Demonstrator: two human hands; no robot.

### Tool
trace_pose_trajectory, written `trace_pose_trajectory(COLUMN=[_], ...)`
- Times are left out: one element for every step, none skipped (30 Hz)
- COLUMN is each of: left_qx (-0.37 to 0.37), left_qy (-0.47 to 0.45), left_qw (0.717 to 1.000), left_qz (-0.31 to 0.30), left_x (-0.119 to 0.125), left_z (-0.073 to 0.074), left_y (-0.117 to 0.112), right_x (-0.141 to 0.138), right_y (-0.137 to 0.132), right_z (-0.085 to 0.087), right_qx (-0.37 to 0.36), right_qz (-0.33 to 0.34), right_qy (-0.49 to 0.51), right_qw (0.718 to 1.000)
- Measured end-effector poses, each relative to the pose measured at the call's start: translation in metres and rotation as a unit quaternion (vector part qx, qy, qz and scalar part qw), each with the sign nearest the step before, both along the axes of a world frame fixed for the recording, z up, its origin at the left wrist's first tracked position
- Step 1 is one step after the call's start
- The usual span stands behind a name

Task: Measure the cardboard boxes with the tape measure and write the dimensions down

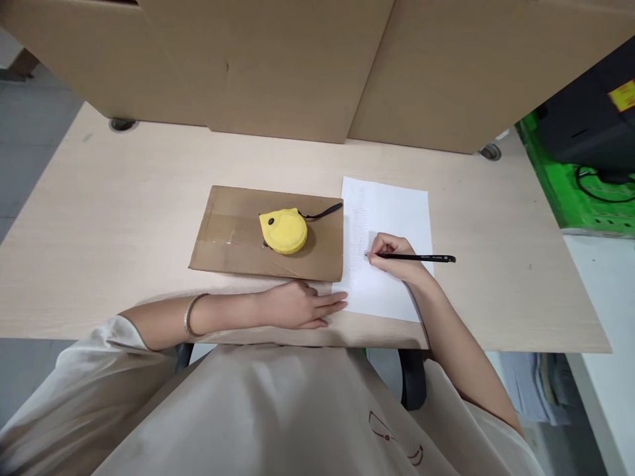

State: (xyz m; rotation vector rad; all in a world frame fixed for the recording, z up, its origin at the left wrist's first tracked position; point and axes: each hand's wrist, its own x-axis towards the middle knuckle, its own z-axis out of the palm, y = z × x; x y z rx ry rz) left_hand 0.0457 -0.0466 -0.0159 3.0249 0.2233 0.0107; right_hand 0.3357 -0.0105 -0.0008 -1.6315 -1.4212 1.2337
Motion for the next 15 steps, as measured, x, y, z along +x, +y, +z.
trace_pose_trajectory(left_qx=[0.0,0.0,-0.001,-0.002,-0.002,-0.004,-0.007,-0.01,-0.013,-0.015,-0.016,-0.017,-0.017,-0.018,-0.019], left_qy=[-0.004,-0.005,-0.002,0.002,0.008,0.013,0.017,0.02,0.022,0.023,0.024,0.025,0.026,0.026,0.025], left_qw=[1.0,1.0,1.0,1.0,1.0,1.0,1.0,1.0,1.0,1.0,1.0,1.0,1.0,1.0,0.999], left_qz=[0.0,0.0,0.0,0.001,0.002,0.003,0.003,0.003,0.003,0.003,0.004,0.004,0.004,0.004,0.004], left_x=[-0.0002,-0.0003,-0.0004,-0.0003,-0.0003,-0.0002,-0.0001,0.0,0.0001,0.0002,0.0002,0.0003,0.0003,0.0003,0.0003], left_z=[-0.0005,-0.0008,-0.0007,-0.0003,0.0002,0.0009,0.0016,0.0022,0.0028,0.0032,0.0035,0.0037,0.0038,0.0038,0.0039], left_y=[0.0,0.0,0.0001,0.0001,0.0002,0.0002,0.0002,0.0003,0.0003,0.0003,0.0003,0.0003,0.0003,0.0002,0.0001], right_x=[0.0007,0.0014,0.002,0.0023,0.0024,0.0022,0.0017,0.001,0.0002,-0.0006,-0.0012,-0.0016,-0.0018,-0.0017,-0.0015], right_y=[0.0003,0.0006,0.0008,0.0008,0.0005,0.0001,-0.0006,-0.0015,-0.0025,-0.0035,-0.0044,-0.0052,-0.0059,-0.0064,-0.0067], right_z=[-0.0012,-0.0027,-0.0042,-0.0057,-0.0069,-0.0077,-0.008,-0.0077,-0.0071,-0.0062,-0.0052,-0.0043,-0.0037,-0.0034,-0.0034], right_qx=[0.005,0.009,0.012,0.014,0.015,0.015,0.013,0.007,-0.003,-0.014,-0.024,-0.032,-0.035,-0.035,-0.032], right_qz=[0.003,0.003,0.001,-0.003,-0.008,-0.012,-0.013,-0.011,-0.007,-0.001,0.005,0.011,0.015,0.019,0.022], right_qy=[0.001,0.007,0.018,0.033,0.048,0.058,0.06,0.054,0.044,0.033,0.022,0.016,0.013,0.011,0.008], right_qw=[1.0,1.0,1.0,0.999,0.999,0.998,0.998,0.998,0.999,0.999,0.999,0.999,0.999,0.999,0.999])
